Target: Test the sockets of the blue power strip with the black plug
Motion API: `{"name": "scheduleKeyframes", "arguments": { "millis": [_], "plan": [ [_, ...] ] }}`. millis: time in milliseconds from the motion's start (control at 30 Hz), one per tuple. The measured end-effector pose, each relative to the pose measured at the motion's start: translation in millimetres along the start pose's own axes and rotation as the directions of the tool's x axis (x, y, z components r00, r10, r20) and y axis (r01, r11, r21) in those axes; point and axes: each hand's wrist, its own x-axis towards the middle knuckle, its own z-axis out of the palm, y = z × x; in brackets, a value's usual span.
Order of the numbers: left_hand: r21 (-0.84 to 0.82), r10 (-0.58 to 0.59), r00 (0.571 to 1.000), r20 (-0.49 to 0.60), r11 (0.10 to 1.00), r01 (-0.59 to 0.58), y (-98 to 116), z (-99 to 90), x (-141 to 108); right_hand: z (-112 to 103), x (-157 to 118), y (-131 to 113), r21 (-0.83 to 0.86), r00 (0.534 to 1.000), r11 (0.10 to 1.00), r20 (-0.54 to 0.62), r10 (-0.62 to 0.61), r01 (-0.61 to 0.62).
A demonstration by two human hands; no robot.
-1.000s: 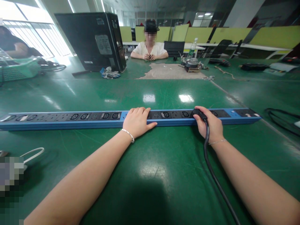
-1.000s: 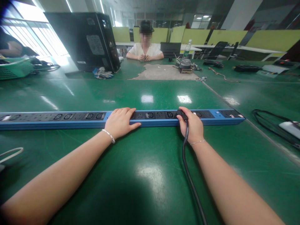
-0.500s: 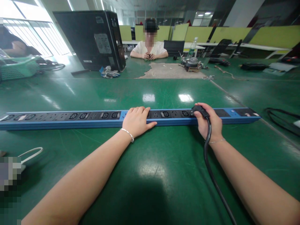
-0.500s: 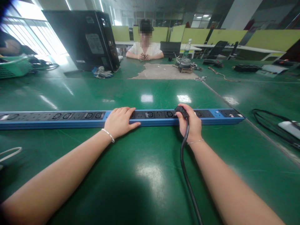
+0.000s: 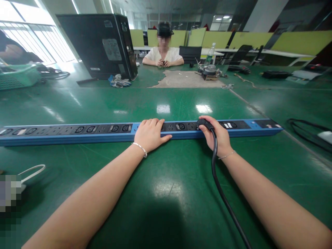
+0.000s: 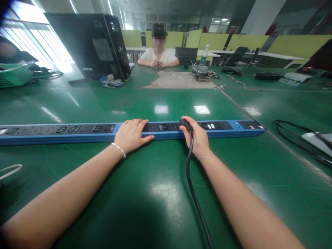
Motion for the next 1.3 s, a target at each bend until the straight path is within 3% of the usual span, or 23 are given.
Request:
{"name": "scheduleKeyframes", "arguments": {
  "millis": [200,433,567,700,833,967,1067,1167,1300],
  "plan": [
    [-0.012,-0.005,1.000,0.013,1.000,0.006,0.4,-0.7,0.2,4.1,5.4,-0.1,0.095,0.998,0.994,-0.034,0.052,-0.049],
    [-0.015,-0.010,1.000,0.009,1.000,0.010,0.0,-0.6,0.0,12.0,9.4,-7.6,0.127,0.998,0.990,0.010,0.065,-0.066],
    [-0.008,-0.006,1.000,0.005,1.000,0.006,-0.5,-0.5,0.1,11.0,11.1,3.7,0.216,0.990,0.971,-0.078,0.119,-0.100],
    [-0.007,0.005,1.000,0.003,1.000,-0.005,-1.2,-0.3,0.3,7.3,13.6,24.4,0.427,0.947,0.893,-0.205,0.247,-0.141],
    [0.003,0.002,1.000,-0.001,1.000,-0.002,-1.1,-0.3,0.4,3.5,15.6,29.9,0.589,0.916,0.787,-0.189,0.354,-0.183],
    [0.009,0.005,1.000,-0.012,1.000,-0.005,-0.5,-0.4,0.2,4.7,13.3,5.3,0.393,0.959,0.906,-0.159,0.236,-0.158],
    [0.004,0.006,1.000,-0.022,1.000,-0.006,-0.4,0.2,-0.3,14.4,9.3,-22.8,0.240,0.995,0.966,-0.012,0.098,-0.093],
    [0.007,0.007,0.999,-0.037,1.000,-0.007,-0.5,1.1,-0.6,29.6,8.2,-45.3,0.187,0.994,0.982,0.113,0.002,-0.023],
    [0.004,0.008,0.999,-0.052,1.000,-0.008,-0.6,2.2,-0.5,44.8,12.2,-60.1,0.167,0.988,0.985,0.140,-0.061,0.037]
  ]
}}
